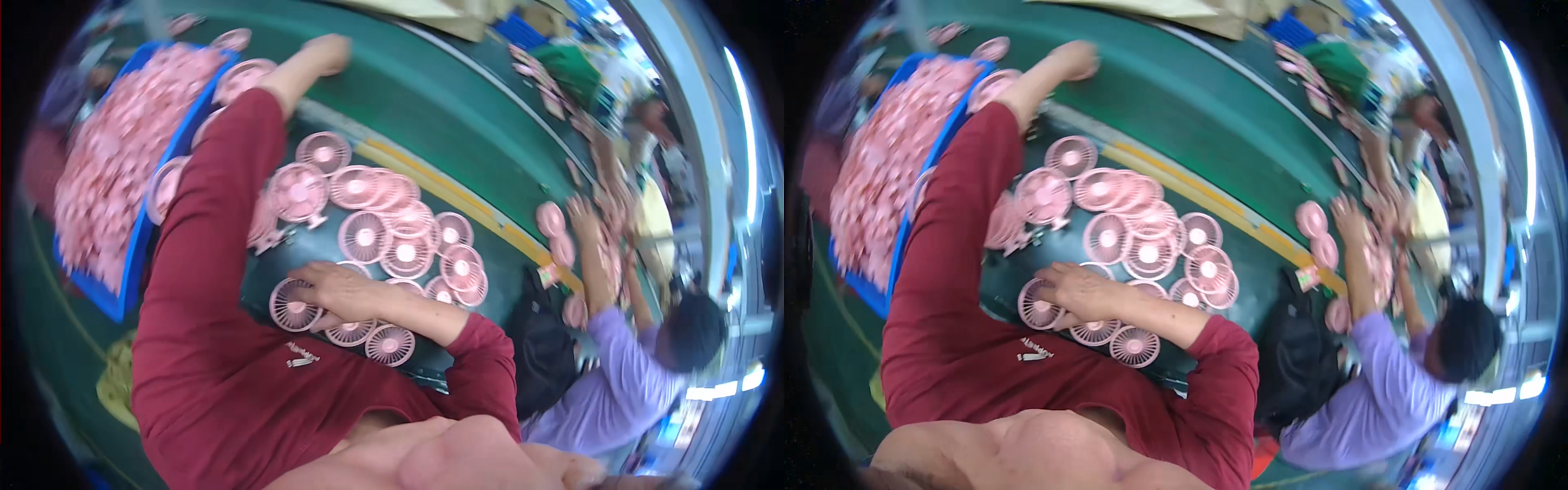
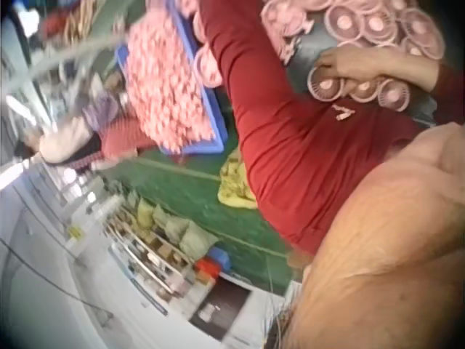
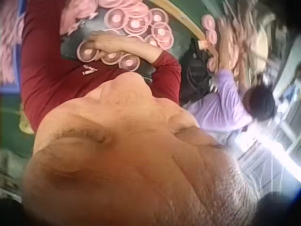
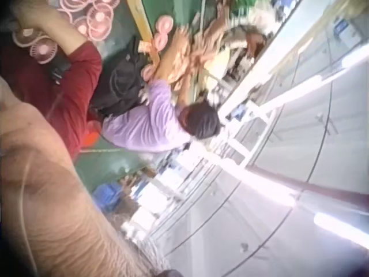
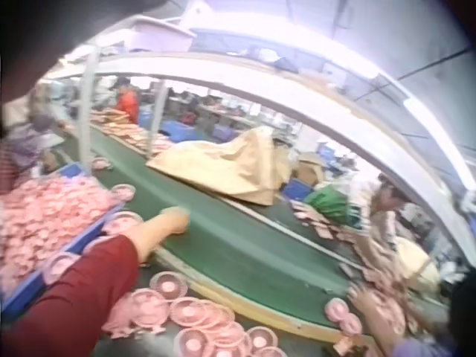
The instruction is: The person assembles handheld mini fans by fitting and pressing plastic protective grilles onto the fan motor bodies by hand, then places the assembled units along the conveyor line.
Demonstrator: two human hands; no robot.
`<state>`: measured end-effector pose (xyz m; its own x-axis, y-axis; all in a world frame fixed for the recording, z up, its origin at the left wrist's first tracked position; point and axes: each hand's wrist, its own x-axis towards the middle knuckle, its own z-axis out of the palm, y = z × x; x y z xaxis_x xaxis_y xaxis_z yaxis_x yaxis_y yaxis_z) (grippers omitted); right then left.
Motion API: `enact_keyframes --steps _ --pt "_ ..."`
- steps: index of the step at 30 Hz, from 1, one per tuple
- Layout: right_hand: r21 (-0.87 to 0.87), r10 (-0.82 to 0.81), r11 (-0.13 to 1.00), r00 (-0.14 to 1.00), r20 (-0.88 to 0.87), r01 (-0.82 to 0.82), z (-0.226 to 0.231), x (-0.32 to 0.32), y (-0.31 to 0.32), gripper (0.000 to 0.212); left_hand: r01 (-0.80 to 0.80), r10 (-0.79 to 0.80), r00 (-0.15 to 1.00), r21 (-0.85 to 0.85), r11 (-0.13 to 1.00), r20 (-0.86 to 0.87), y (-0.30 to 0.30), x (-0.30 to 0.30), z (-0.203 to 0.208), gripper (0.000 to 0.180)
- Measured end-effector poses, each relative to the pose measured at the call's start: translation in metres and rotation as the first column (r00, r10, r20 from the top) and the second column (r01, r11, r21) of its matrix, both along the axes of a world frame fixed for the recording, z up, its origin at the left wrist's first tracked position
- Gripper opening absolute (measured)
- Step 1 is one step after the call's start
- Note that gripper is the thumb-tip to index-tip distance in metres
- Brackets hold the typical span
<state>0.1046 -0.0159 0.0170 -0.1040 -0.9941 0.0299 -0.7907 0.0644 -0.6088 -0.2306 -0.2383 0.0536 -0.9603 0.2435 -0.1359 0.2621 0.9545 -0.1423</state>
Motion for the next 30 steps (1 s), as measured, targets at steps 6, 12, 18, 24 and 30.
enact_keyframes --steps 6,12,18,24,30 --pt "-0.149 -0.274 0.903 0.807 0.523 0.403 0.01 -0.032 0.02 0.029 -0.039 0.077 0.984 0.221 0.974 -0.163 -0.031 -0.023 -0.066 0.032" --pt "0.071 -0.464 0.716 0.398 0.791 0.694 0.023 -0.043 0.04 0.023 0.205 -0.108 0.967 0.45 0.869 -0.231 -0.006 0.006 -0.059 0.022" --pt "-0.069 -0.507 0.625 0.471 0.722 0.778 0.024 -0.049 0.065 0.026 -0.159 0.281 0.932 0.437 0.885 -0.23 0.03 0.022 -0.068 0.028" --pt "-0.252 -0.468 0.567 0.559 0.685 0.784 0.037 -0.037 0.068 0.028 -0.146 0.224 0.96 0.382 0.913 -0.168 0.032 0.014 -0.072 0.022" --pt "-0.202 -0.479 0.566 0.518 0.709 0.799 0.041 -0.033 0.076 0.027 0.006 0.125 0.963 0.483 0.876 -0.238 0.059 0.024 -0.07 0.026"
